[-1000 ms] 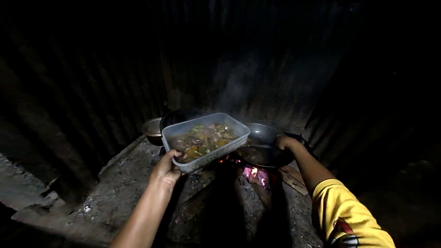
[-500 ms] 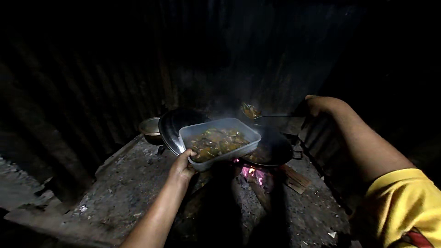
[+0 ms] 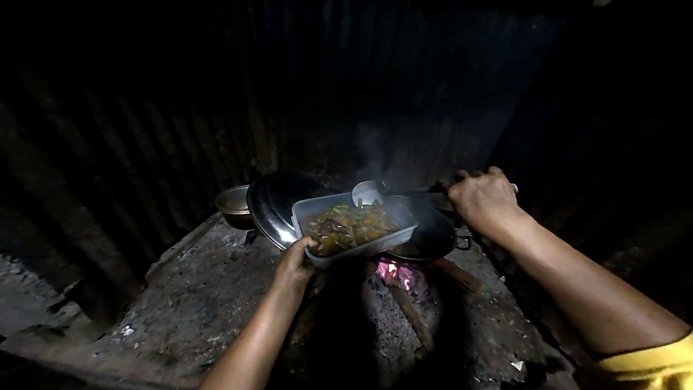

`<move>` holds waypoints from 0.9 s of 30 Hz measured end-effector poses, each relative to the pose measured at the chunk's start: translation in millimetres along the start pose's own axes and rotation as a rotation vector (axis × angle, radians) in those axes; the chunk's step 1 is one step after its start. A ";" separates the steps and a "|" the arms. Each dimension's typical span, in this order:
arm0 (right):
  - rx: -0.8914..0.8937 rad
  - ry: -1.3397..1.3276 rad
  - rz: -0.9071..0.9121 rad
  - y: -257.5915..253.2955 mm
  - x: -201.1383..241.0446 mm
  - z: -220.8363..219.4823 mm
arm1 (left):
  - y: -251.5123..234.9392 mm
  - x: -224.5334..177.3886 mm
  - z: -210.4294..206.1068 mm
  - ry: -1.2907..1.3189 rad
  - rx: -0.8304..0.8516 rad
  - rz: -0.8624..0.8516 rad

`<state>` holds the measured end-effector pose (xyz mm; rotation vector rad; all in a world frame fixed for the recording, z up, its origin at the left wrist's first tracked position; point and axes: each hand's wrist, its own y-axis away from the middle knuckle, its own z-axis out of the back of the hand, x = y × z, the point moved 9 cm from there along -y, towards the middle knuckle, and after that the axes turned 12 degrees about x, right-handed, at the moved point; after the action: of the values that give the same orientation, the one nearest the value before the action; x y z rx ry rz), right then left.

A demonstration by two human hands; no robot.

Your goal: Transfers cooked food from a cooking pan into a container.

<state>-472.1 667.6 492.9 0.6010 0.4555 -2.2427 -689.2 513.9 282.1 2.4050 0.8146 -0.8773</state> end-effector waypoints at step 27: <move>0.639 -0.324 -0.436 -61.9 1.1 -225.9 | 15.4 -29.8 20.7 0.036 -0.061 -0.075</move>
<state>-456.2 818.1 314.1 0.4574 -0.3490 -2.8542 -706.3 479.6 291.4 2.3568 0.9370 -0.8276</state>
